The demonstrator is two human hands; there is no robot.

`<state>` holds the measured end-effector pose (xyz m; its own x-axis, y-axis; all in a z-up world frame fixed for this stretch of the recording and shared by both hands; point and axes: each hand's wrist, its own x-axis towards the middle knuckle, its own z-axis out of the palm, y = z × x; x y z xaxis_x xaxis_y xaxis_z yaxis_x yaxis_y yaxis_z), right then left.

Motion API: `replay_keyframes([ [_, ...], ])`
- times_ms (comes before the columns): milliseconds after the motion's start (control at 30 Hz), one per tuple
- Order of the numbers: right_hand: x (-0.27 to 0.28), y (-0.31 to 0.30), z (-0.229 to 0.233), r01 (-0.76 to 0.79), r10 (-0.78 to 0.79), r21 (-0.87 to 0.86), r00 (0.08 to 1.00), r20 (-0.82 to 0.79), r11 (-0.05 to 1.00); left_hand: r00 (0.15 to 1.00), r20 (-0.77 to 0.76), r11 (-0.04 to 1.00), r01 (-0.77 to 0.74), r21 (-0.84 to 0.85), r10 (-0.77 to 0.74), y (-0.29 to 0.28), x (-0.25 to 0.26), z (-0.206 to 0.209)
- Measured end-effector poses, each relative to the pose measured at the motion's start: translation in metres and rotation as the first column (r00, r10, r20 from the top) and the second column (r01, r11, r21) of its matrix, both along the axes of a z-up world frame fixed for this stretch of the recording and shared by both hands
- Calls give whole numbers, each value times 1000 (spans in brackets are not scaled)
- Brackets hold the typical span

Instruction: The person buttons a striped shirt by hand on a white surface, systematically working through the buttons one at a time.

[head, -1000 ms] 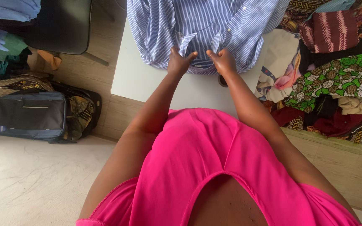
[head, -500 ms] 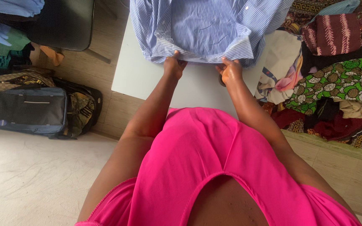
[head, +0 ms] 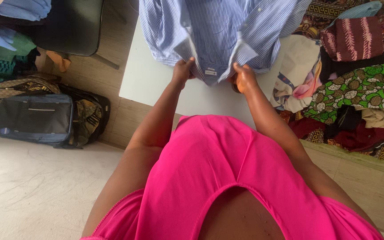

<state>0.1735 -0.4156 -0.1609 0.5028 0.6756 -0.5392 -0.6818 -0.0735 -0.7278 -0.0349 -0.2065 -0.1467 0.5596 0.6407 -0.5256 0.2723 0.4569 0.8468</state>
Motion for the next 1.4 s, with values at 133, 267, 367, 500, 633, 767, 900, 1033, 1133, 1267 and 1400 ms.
replay_keyframes([
  [133, -3, 6, -17, -253, 279, -241, 957, 77, 937, 962, -162, 975, 211, -74, -220, -4, -1, -4],
  [267, -13, 12, -18, -192, 294, -412, 935, 199, 891, 917, -355, 982, 190, -6, -179, -13, 2, -5],
  [367, -15, 12, -20, 77, 292, -482, 708, 642, 873, 874, -481, 831, 218, 511, 67, -23, -1, 11],
  [500, -20, 8, -4, 327, 205, -211, 52, 977, 921, 794, -578, 795, 222, 564, 187, -33, 7, 55],
  [633, -25, 16, 21, 239, 243, -248, 50, 969, 939, 742, -644, 741, 325, 587, 185, -37, 22, 81],
  [767, -17, 35, 18, 195, 303, -310, 63, 951, 931, 727, -682, 727, 425, 539, 80, -36, 33, 72],
  [900, 3, 48, 6, 126, 372, -388, 133, 919, 913, 775, -615, 652, 394, 648, 143, -24, 38, 52],
  [1033, 9, 55, 7, 75, 450, -467, 171, 876, 881, 758, -643, 669, 424, 611, 107, -10, 40, 45],
  [1133, -3, 58, 28, 11, 419, -427, 173, 892, 904, 792, -608, 678, 419, 604, 52, -11, 43, 46],
  [1267, -30, 54, 61, -55, 476, -476, -11, 879, 878, 809, -586, 462, 540, 703, -54, -26, 46, 48],
  [1400, -50, 50, 55, -50, 505, -533, -256, 824, 845, 751, -657, 179, 656, 733, -59, -44, 38, 38],
])
